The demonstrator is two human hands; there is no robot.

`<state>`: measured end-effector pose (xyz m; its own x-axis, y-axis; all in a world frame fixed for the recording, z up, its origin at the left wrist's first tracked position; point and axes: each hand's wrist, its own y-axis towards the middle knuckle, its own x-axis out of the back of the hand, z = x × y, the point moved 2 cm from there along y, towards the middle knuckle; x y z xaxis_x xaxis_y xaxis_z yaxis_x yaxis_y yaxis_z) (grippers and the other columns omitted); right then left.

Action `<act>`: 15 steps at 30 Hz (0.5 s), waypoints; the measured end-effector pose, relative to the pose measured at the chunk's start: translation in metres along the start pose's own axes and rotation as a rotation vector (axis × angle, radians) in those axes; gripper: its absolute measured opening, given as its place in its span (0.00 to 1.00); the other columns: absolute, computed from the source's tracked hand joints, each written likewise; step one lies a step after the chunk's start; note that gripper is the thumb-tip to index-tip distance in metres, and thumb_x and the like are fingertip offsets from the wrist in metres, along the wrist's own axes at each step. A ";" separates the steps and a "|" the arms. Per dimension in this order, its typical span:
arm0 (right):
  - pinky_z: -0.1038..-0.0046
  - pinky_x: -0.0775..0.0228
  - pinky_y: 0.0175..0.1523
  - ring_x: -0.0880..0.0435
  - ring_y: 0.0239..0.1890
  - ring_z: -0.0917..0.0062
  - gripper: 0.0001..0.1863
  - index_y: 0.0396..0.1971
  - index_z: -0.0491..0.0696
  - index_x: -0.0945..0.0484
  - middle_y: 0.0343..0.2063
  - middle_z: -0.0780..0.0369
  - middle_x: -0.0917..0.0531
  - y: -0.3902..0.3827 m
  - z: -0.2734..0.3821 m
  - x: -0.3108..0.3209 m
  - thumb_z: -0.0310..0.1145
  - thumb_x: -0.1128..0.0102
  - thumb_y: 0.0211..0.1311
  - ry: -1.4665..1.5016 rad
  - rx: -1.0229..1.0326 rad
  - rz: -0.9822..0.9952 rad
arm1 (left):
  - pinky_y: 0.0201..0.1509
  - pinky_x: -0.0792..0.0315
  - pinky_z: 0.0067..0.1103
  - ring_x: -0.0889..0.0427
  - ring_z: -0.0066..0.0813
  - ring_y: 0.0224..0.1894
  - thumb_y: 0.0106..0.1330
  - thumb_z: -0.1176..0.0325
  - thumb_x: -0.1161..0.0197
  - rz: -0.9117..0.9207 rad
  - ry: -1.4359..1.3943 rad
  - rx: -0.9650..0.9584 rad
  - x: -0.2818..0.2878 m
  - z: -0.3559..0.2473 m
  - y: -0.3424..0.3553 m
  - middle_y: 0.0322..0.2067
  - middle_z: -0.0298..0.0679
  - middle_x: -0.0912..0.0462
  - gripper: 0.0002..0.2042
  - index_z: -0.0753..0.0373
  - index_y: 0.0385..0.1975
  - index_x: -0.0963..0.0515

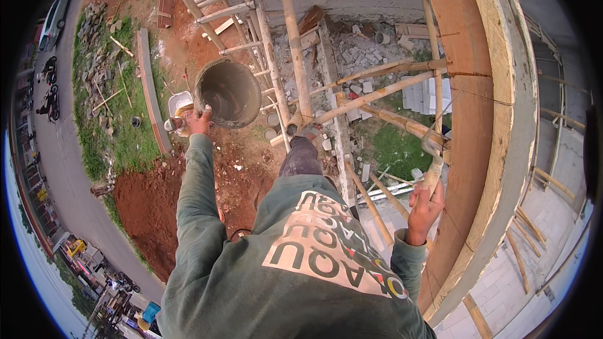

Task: The person scoops wet cement from a bucket using a trowel and applies it to a curved wooden beam on a bamboo scaffold. They repeatedly smooth the cement along the beam's surface while standing on the scaffolding.

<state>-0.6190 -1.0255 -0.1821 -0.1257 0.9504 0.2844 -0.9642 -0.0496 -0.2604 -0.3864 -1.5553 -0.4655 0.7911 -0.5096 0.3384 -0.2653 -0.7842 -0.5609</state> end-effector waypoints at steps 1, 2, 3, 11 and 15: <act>0.86 0.45 0.20 0.35 0.17 0.89 0.10 0.42 0.40 0.28 0.21 0.67 0.29 0.005 0.001 -0.008 0.30 0.51 0.66 -0.034 0.010 0.045 | 0.22 0.35 0.18 0.32 0.16 0.20 0.60 0.58 0.34 -0.039 -0.039 -0.008 0.012 0.011 -0.012 0.31 0.30 0.24 0.18 0.59 0.45 0.26; 0.86 0.45 0.20 0.35 0.17 0.89 0.10 0.42 0.40 0.28 0.21 0.67 0.29 0.009 0.002 -0.016 0.30 0.50 0.66 -0.066 0.022 0.087 | 0.22 0.35 0.18 0.32 0.16 0.19 0.60 0.58 0.34 -0.077 -0.072 -0.009 0.023 0.022 -0.023 0.30 0.30 0.24 0.17 0.59 0.45 0.26; 0.85 0.45 0.20 0.35 0.17 0.89 0.11 0.42 0.40 0.28 0.21 0.67 0.29 0.013 0.002 -0.023 0.30 0.50 0.66 -0.079 0.028 0.135 | 0.22 0.34 0.18 0.33 0.16 0.19 0.59 0.59 0.34 -0.121 -0.102 0.007 0.034 0.036 -0.034 0.30 0.30 0.24 0.17 0.59 0.44 0.26; 0.85 0.45 0.19 0.35 0.17 0.89 0.11 0.44 0.41 0.28 0.22 0.68 0.29 0.019 -0.016 -0.074 0.33 0.51 0.68 -0.135 -0.015 0.405 | 0.20 0.34 0.22 0.31 0.21 0.18 0.59 0.63 0.33 -0.461 -0.219 0.170 0.122 0.202 -0.122 0.25 0.33 0.25 0.14 0.61 0.39 0.27; 0.86 0.45 0.20 0.34 0.17 0.88 0.12 0.43 0.43 0.28 0.22 0.68 0.29 0.008 -0.020 -0.099 0.36 0.50 0.69 -0.180 -0.041 0.546 | 0.25 0.30 0.24 0.24 0.26 0.26 0.56 0.61 0.31 -0.515 -0.183 0.427 0.148 0.308 -0.188 0.29 0.38 0.22 0.21 0.67 0.44 0.28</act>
<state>-0.6092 -1.1135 -0.2308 -0.6439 0.7230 0.2502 -0.7390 -0.5032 -0.4479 -0.0497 -1.3745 -0.5429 0.8480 -0.0125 0.5298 0.3796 -0.6834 -0.6236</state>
